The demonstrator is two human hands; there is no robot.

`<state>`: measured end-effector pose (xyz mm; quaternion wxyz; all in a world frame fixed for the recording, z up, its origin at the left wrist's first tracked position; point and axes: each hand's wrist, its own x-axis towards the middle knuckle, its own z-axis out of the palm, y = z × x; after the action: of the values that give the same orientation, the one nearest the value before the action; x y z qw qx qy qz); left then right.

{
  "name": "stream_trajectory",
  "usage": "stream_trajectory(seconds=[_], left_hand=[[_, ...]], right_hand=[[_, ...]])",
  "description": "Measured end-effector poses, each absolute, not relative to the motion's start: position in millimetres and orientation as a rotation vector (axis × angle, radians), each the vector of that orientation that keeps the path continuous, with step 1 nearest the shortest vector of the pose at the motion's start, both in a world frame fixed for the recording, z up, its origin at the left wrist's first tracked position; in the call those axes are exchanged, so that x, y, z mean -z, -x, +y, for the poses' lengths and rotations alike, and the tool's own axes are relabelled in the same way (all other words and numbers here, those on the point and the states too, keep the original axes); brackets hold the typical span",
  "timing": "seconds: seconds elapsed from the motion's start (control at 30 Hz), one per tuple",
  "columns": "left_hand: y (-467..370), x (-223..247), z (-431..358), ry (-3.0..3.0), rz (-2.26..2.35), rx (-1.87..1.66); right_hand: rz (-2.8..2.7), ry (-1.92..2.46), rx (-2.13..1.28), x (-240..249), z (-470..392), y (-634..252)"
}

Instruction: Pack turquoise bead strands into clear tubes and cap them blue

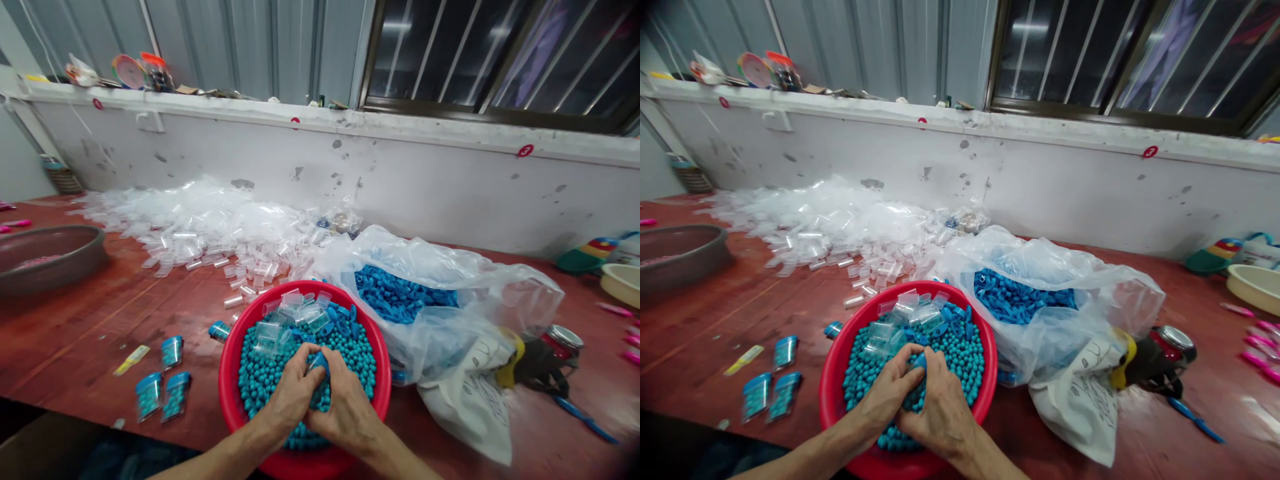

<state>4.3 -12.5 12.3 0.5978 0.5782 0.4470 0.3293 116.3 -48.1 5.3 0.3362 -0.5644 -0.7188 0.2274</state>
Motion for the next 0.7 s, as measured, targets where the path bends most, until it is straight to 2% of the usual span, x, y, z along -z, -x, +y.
stream_trajectory(seconds=[0.23,0.4,0.57,0.63,0.7], left_hand=[[-7,-14,-14,-1.547,1.073,-0.820],[45,-23,0,-1.668,1.196,-0.731],[136,-31,24,-1.925,1.786,-0.687],[153,-33,30,-2.091,2.073,-0.606],[149,-36,32,-2.307,2.166,-0.559]], right_hand=[[-1.953,1.537,-0.640,-8,-50,-114],[-2.064,1.544,-0.839,-7,-39,-133],[-2.187,1.658,-0.657,-6,-27,-156],[-2.304,1.680,-0.529,-8,-23,-152],[-2.439,1.665,-0.387,-10,-20,-141]])
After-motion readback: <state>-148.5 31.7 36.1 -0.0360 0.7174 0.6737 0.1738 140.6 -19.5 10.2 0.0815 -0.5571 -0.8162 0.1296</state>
